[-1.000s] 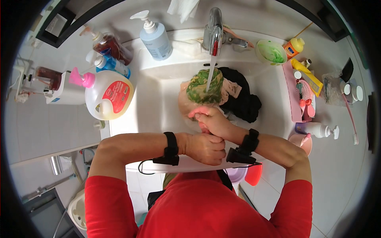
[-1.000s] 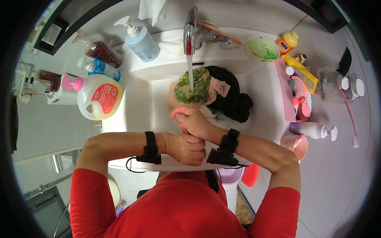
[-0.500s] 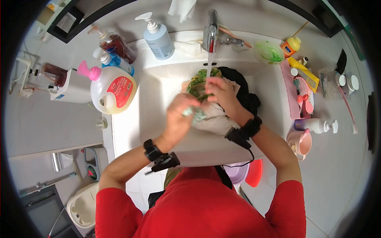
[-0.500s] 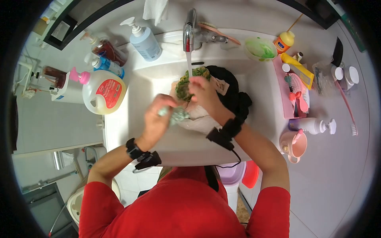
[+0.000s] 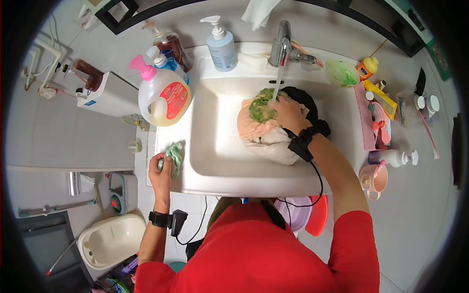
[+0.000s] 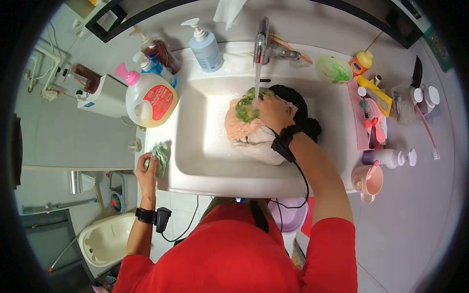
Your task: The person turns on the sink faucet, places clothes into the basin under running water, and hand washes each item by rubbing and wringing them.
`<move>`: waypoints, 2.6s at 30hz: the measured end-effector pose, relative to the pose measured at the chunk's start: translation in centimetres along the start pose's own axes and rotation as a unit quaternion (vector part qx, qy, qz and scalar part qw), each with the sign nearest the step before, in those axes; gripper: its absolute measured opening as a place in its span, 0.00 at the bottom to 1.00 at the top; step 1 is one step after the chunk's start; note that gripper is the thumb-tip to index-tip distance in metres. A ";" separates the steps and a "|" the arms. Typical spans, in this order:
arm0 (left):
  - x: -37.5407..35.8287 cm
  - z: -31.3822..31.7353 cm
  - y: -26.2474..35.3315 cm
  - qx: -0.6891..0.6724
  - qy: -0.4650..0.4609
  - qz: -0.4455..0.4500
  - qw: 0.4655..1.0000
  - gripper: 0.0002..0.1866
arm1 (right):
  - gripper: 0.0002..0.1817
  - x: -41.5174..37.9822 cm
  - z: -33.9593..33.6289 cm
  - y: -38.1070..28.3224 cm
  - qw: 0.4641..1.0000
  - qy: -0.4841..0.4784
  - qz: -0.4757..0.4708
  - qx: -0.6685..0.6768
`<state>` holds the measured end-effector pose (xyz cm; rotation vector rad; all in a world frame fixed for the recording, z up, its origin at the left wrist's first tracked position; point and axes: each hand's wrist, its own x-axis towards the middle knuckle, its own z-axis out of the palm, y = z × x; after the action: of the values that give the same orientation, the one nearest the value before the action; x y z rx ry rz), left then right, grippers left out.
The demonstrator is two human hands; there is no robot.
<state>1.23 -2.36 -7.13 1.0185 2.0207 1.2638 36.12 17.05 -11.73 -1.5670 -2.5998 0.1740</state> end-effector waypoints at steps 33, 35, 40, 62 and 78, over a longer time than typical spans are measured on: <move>0.7 -0.6 1.6 0.147 -0.092 0.177 0.969 0.27 | 0.21 5.1 5.3 -12.4 0.962 -0.222 -0.040 -0.154; 0.6 -1.4 2.1 0.254 -0.093 0.225 0.936 0.25 | 0.17 3.9 4.7 -11.5 0.958 -0.139 -0.085 -0.234; 0.5 -2.4 3.3 0.240 -0.004 0.327 0.914 0.24 | 0.15 2.3 -1.2 -8.4 0.996 0.061 -0.052 0.035; 3.5 17.6 11.2 0.027 -0.146 0.196 0.969 0.15 | 0.09 -2.7 -8.3 0.8 0.877 0.251 0.242 0.331; 6.6 23.8 3.9 0.073 -0.307 0.125 0.941 0.24 | 0.41 -3.5 0.5 -1.1 0.977 -0.058 0.092 0.184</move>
<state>16.83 16.04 -13.75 1.5525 1.5423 0.7692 36.75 13.43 -12.13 -1.6916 -2.3189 0.7358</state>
